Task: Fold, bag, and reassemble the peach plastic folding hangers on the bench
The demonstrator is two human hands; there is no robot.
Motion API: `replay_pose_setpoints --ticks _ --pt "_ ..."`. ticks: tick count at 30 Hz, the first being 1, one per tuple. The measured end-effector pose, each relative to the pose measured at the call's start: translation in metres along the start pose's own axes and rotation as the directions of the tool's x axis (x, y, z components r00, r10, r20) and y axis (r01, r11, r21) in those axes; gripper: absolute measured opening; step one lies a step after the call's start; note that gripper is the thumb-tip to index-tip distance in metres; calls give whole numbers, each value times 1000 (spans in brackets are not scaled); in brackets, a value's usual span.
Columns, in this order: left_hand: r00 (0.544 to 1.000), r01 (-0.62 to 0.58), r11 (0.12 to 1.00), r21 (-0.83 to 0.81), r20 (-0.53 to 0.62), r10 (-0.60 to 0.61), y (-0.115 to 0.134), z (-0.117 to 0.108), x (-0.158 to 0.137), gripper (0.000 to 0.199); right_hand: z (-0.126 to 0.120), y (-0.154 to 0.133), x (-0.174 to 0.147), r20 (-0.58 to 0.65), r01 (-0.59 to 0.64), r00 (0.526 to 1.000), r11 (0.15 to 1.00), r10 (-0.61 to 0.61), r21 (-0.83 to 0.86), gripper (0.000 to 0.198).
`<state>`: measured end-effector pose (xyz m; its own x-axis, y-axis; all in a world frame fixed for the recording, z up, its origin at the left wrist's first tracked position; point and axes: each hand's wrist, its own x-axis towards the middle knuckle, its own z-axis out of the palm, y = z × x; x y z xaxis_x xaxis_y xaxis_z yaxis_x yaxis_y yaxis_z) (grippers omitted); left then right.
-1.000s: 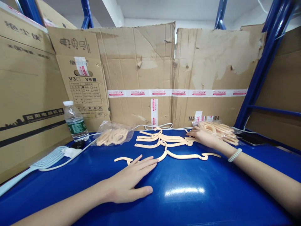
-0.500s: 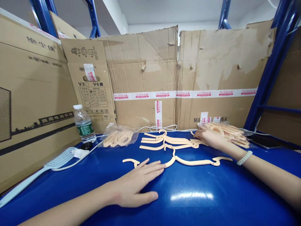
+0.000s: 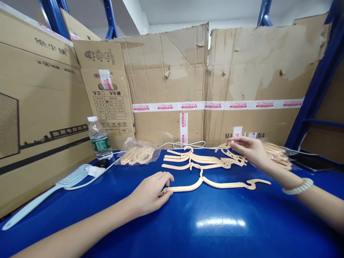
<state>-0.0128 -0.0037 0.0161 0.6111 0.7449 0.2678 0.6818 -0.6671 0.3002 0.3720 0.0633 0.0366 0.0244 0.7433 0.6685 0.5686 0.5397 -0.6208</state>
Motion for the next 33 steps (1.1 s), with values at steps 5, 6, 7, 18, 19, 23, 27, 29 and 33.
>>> replay_pose_setpoints --ticks 5,6,7,18,19,23,27,29,33 --pt "998 40 999 12 -39 -39 4 -4 -1 12 35 -42 -31 118 -145 986 941 114 307 42" --pt "997 45 999 -2 -71 -45 9 -4 -2 11 42 -52 -39 158 -200 977 892 147 406 39" --pt "993 53 998 -38 -103 -57 14 -4 -3 10 48 -62 -46 191 -238 968 845 165 478 36" --pt "963 258 256 -932 226 -147 50 28 -4 44 82 -115 -101 510 -210 827 711 -237 671 7" --pt "961 261 245 -934 227 -158 49 28 -3 41 82 -117 -101 538 -198 799 728 -268 657 11" --pt "940 278 248 -928 210 -267 45 25 1 47 71 -107 -84 544 -15 776 854 -318 520 15" --pt "920 269 224 -937 181 -347 39 23 2 50 52 -64 -50 502 369 796 929 -337 39 19" --pt "916 270 235 -934 174 -361 37 24 3 51 46 -40 -36 502 437 804 889 -318 -139 22" --pt "916 296 291 -910 184 -357 35 24 4 51 49 -12 -27 551 446 786 875 -281 -190 15"
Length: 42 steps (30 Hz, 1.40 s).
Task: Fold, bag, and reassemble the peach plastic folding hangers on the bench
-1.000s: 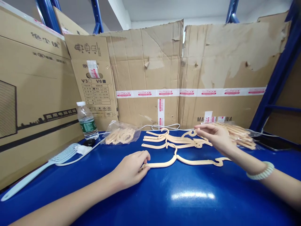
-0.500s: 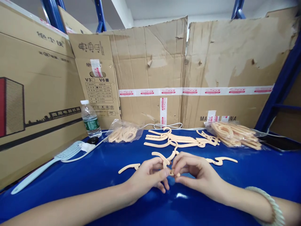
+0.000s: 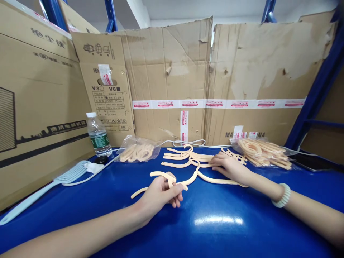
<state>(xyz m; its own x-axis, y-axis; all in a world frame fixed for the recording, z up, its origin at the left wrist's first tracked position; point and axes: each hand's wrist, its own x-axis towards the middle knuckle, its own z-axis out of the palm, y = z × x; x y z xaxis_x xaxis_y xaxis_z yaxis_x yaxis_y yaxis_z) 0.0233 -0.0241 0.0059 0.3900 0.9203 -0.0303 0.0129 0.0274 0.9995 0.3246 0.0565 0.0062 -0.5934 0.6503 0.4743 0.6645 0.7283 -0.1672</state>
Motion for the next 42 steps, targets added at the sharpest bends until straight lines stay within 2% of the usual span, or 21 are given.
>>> replay_pose_setpoints --ticks 4,8,12,17,21,24,29,36,42 --pt "1000 -8 1000 5 -9 8 3 0 -2 41 10 -2 4 -16 -54 998 998 53 -22 10" --pt "998 -24 1000 -3 -52 24 6 -1 -4 31 9 -7 6 -74 -97 993 995 95 -18 7" --pt "993 -72 995 -70 -103 65 10 -4 -4 35 2 -6 5 -171 -139 976 990 137 4 8" --pt "985 -84 978 -193 -164 52 14 -17 1 40 -15 -1 1 -282 -170 942 983 182 66 18" --pt "977 -134 955 -266 -199 81 12 -30 8 37 -32 -4 -6 -261 -103 955 981 143 162 29" --pt "976 -160 935 -316 -193 102 11 -36 11 32 -40 -12 -9 -219 -35 972 971 88 235 27" --pt "986 -150 896 -419 -127 106 14 -36 8 30 -43 -26 -9 -167 -8 984 954 60 300 23" --pt "995 -100 860 -500 -52 85 23 -32 4 29 -42 -31 -9 -170 42 985 961 6 275 18" --pt "994 -102 856 -507 -88 66 23 -31 3 23 -42 -37 -10 -242 75 970 972 -19 222 18"
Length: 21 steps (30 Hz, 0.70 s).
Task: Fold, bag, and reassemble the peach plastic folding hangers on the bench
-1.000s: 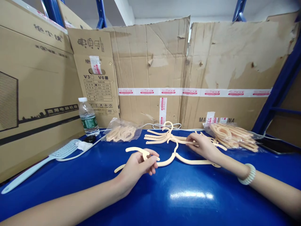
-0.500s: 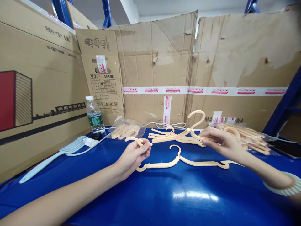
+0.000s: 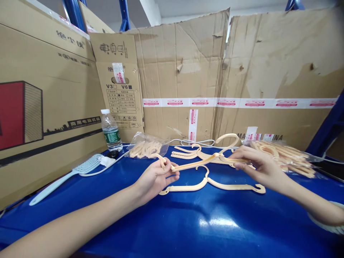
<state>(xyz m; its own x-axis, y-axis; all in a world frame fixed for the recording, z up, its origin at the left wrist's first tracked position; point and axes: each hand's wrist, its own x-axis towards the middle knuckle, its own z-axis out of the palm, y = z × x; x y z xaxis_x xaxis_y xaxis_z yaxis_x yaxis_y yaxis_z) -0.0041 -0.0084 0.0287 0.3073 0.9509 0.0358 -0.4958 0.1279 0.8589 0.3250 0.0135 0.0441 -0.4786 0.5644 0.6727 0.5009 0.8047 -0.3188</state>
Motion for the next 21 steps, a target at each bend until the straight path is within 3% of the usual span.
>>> replay_pose_setpoints --ticks 6,11,16,21 --pt "993 -25 999 39 -113 29 -3 -3 2 19 5 -14 -2 -59 83 994 995 -87 -57 16" --pt "973 -60 994 90 -217 79 -4 -3 0 19 10 -23 -4 -56 53 997 997 -56 -64 16" --pt "946 -142 982 126 -274 172 -3 -2 -1 20 13 -28 -6 6 -26 1000 998 26 -63 20" --pt "948 -157 980 122 -259 185 -4 1 0 18 4 -27 -8 63 -219 974 976 218 6 26"
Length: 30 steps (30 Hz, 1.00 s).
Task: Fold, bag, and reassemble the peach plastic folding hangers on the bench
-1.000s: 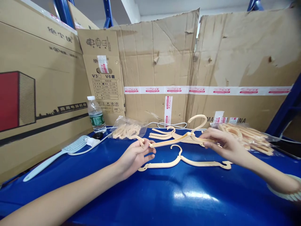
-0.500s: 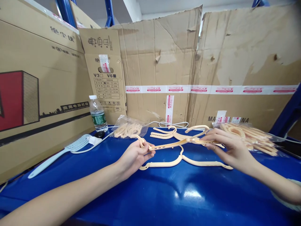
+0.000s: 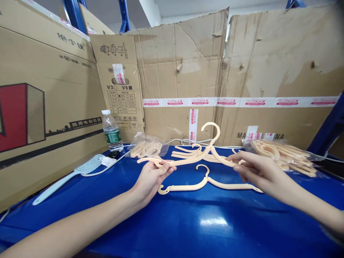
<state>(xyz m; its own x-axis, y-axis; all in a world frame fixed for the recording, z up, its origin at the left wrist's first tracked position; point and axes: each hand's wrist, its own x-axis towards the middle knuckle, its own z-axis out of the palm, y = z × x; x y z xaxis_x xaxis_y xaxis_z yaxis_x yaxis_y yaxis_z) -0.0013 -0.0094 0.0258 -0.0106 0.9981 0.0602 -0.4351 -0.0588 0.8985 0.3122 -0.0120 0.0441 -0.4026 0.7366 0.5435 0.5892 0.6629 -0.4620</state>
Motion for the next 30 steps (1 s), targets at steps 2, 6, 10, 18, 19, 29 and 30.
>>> replay_pose_setpoints --ticks 2,6,10,18,19,29,30 --pt "998 50 999 22 39 -50 -2 2 -6 15 -8 1 0 40 -77 996 995 74 68 30" --pt "894 122 929 350 367 -256 -7 5 -32 21 -24 5 3 210 -206 964 957 162 206 34" --pt "499 -687 547 478 858 -122 -13 5 -56 18 -28 13 2 442 -332 873 915 206 230 30" --pt "381 -924 -21 382 924 28 -18 1 -50 22 -23 11 -2 565 -237 798 971 209 -26 14" --pt "379 -924 -48 379 925 21 -18 1 -50 20 -22 9 -2 565 -195 801 979 198 -67 13" --pt "549 -825 -189 533 834 -44 -13 -2 -41 19 7 14 -1 440 -115 872 964 213 -239 12" --pt "566 -812 -205 547 823 -44 -13 -2 -39 18 8 14 0 440 -131 870 964 224 -233 17"
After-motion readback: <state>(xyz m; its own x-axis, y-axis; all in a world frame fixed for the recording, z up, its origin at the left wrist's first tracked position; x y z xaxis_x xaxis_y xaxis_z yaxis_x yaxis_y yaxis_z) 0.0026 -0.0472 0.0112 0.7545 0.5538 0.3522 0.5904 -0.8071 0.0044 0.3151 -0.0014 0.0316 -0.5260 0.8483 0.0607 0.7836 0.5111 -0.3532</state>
